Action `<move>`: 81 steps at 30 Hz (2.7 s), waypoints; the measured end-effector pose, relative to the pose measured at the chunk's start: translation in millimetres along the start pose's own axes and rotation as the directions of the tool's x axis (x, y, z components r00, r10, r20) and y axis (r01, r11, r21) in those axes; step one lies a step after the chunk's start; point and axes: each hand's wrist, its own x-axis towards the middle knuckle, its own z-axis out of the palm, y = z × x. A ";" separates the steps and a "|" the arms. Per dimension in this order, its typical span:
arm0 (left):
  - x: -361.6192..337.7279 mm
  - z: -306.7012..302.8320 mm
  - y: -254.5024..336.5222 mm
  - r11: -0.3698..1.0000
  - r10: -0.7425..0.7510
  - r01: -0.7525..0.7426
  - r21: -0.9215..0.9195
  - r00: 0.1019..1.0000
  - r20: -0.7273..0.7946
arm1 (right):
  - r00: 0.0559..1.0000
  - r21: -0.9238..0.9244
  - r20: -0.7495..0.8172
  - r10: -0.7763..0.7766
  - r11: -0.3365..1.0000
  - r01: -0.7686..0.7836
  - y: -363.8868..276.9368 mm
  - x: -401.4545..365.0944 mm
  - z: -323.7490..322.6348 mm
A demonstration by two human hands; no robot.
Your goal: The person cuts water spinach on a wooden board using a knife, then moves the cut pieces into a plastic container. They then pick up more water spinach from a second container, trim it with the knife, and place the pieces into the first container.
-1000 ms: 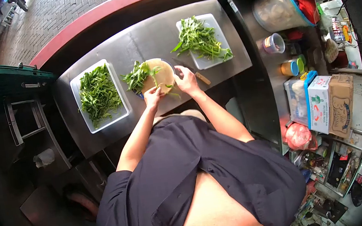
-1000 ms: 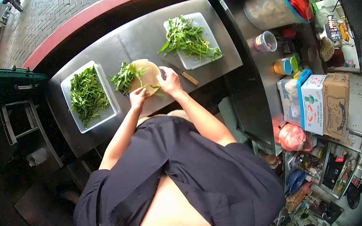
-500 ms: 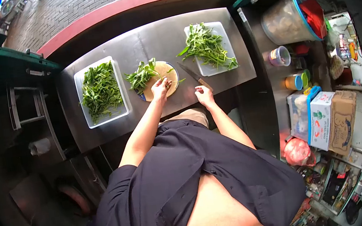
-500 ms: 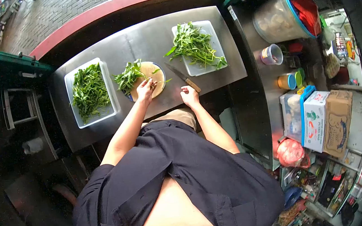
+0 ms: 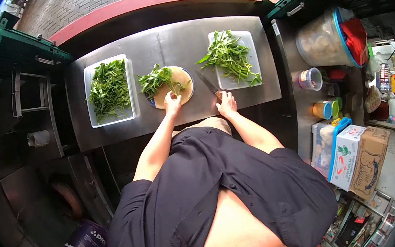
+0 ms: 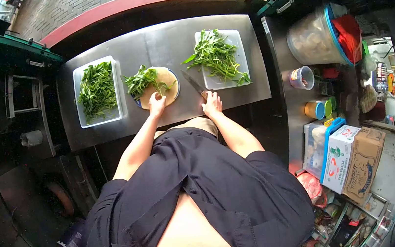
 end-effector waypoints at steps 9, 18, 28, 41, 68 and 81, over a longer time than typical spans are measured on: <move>-29.4 -46.7 25.4 0.597 0.423 -0.544 0.590 0.838 0.345 | 0.996 0.206 -0.033 -0.079 0.975 0.084 22.4 -9.0 21.7; -34.4 -59.7 -7.9 0.464 0.387 -0.655 0.596 0.755 0.529 | 0.984 0.449 0.129 -0.119 0.892 0.049 -3.0 -31.9 -1.5; -17.7 -74.7 0.7 0.348 0.268 -0.729 0.590 0.680 0.682 | 0.982 0.323 0.076 -0.174 0.936 0.141 -63.6 -99.0 10.1; -3.2 -87.2 6.2 0.207 0.187 -0.823 0.529 0.564 0.804 | 0.996 0.276 0.081 -0.038 0.961 0.014 -100.7 -131.9 31.7; -6.0 -77.4 16.8 0.375 0.337 -0.769 0.517 0.633 0.697 | 0.980 0.085 0.200 0.005 0.996 -0.023 -90.4 -122.0 9.4; 13.8 -18.1 16.5 0.882 0.105 -0.134 0.452 0.990 0.090 | 0.969 0.120 0.222 -0.112 0.989 0.087 -64.9 -96.0 -20.3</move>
